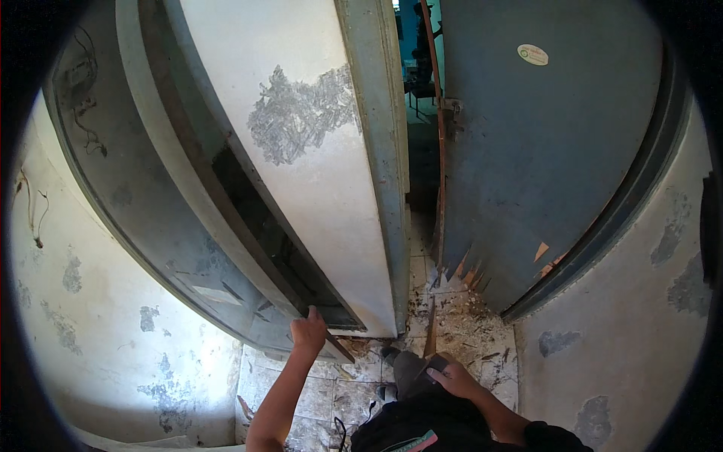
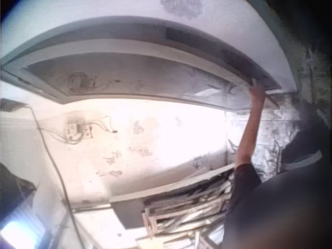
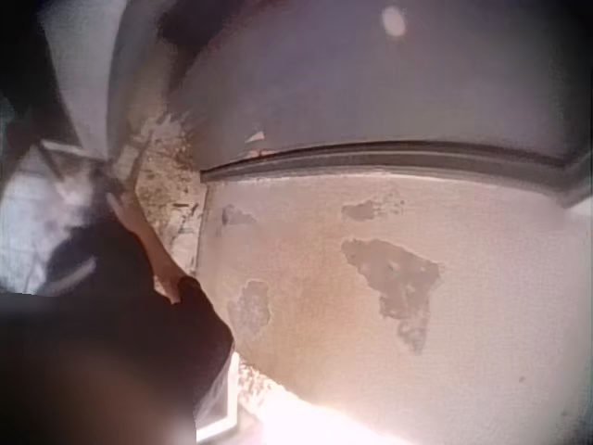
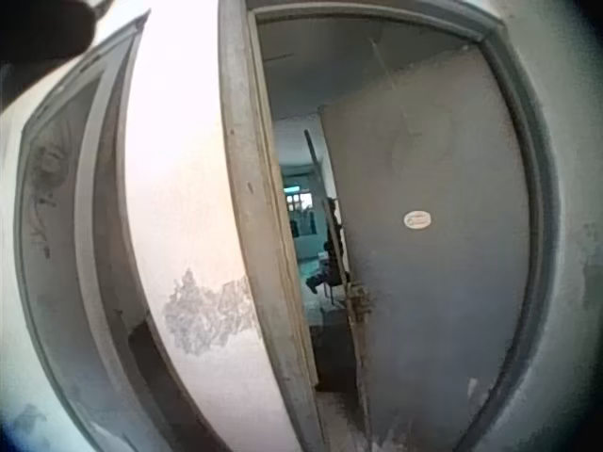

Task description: The person scrapes old paint or rust from a door and a wall with a scraper and sandpaper.

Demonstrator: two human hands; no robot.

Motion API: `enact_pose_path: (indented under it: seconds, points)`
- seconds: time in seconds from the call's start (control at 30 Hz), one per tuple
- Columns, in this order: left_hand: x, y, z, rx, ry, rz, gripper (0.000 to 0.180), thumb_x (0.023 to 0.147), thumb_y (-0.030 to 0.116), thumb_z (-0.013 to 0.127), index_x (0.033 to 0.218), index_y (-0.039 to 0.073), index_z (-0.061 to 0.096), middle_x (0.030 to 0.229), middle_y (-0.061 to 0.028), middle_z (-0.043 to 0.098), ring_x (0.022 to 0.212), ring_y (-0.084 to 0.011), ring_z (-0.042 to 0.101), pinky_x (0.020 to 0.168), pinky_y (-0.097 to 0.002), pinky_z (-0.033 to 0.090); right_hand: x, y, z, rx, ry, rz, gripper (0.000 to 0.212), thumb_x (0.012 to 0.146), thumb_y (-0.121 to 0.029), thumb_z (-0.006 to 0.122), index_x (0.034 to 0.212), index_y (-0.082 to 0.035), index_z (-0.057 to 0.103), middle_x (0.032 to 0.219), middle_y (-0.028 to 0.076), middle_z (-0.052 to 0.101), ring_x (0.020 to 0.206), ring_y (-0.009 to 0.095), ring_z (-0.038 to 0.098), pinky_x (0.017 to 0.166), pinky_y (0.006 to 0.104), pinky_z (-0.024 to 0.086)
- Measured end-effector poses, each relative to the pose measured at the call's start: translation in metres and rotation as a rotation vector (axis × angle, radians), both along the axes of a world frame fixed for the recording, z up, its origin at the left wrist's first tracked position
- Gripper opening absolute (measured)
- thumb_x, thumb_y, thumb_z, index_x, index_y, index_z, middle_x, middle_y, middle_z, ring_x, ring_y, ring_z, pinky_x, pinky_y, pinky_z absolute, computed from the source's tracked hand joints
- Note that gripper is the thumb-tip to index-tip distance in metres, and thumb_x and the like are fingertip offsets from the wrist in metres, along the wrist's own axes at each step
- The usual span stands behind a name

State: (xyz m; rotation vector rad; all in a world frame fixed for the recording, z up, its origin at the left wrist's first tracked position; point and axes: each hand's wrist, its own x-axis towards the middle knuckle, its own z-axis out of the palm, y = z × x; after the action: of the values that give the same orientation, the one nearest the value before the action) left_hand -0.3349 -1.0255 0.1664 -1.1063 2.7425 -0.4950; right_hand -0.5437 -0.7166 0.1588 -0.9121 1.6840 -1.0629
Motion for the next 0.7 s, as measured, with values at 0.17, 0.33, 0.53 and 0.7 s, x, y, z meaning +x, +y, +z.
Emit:
enact_pose_path:
  seconds: [0.17, 0.33, 0.53, 0.7]
  points:
    - [-0.011, -0.009, -0.007, 0.009, 0.042, 0.021, 0.026, 0.079, 0.018, 0.055, 0.1, 0.007, 0.064, 0.118, -0.0077, 0.056, 0.067, -0.0234, 0.066, 0.054, -0.036, 0.046, -0.016, 0.006, -0.024, -0.04, 0.209, 0.029, 0.045, 0.089, -0.038, 0.057, 0.077, 0.004, 0.067, 0.129, 0.021, 0.046, 0.108, 0.032, 0.054, 0.089, 0.0357, 0.043]
    - [-0.025, -0.017, -0.018, 0.091, 0.02, 0.128, 0.029, 0.081, 0.022, 0.055, 0.106, 0.01, 0.062, 0.131, -0.0081, 0.048, 0.078, -0.0237, 0.067, 0.061, -0.0383, 0.048, -0.045, 0.023, -0.03, 0.052, 0.296, -0.001, 0.051, 0.088, -0.041, 0.056, 0.075, 0.008, 0.066, 0.133, 0.024, 0.042, 0.107, 0.035, 0.054, 0.089, 0.0382, 0.043]
    - [-0.034, -0.02, -0.019, 0.048, 0.157, 0.127, 0.024, 0.08, 0.017, 0.054, 0.1, 0.01, 0.065, 0.131, -0.0089, 0.05, 0.074, -0.0237, 0.067, 0.056, -0.0355, 0.047, -0.082, 0.027, -0.031, 0.085, 0.421, 0.099, 0.057, 0.088, -0.043, 0.055, 0.071, 0.01, 0.063, 0.128, 0.029, 0.044, 0.103, 0.038, 0.055, 0.09, 0.0392, 0.043]
    - [-0.042, -0.008, -0.005, 0.082, 0.171, 0.209, 0.026, 0.079, 0.018, 0.057, 0.103, 0.011, 0.064, 0.135, -0.0096, 0.046, 0.075, -0.0243, 0.067, 0.059, -0.0374, 0.049, -0.09, -0.002, -0.009, -0.011, 0.589, 0.262, 0.058, 0.09, -0.044, 0.051, 0.07, 0.01, 0.061, 0.114, 0.029, 0.053, 0.092, 0.037, 0.058, 0.083, 0.0424, 0.045]
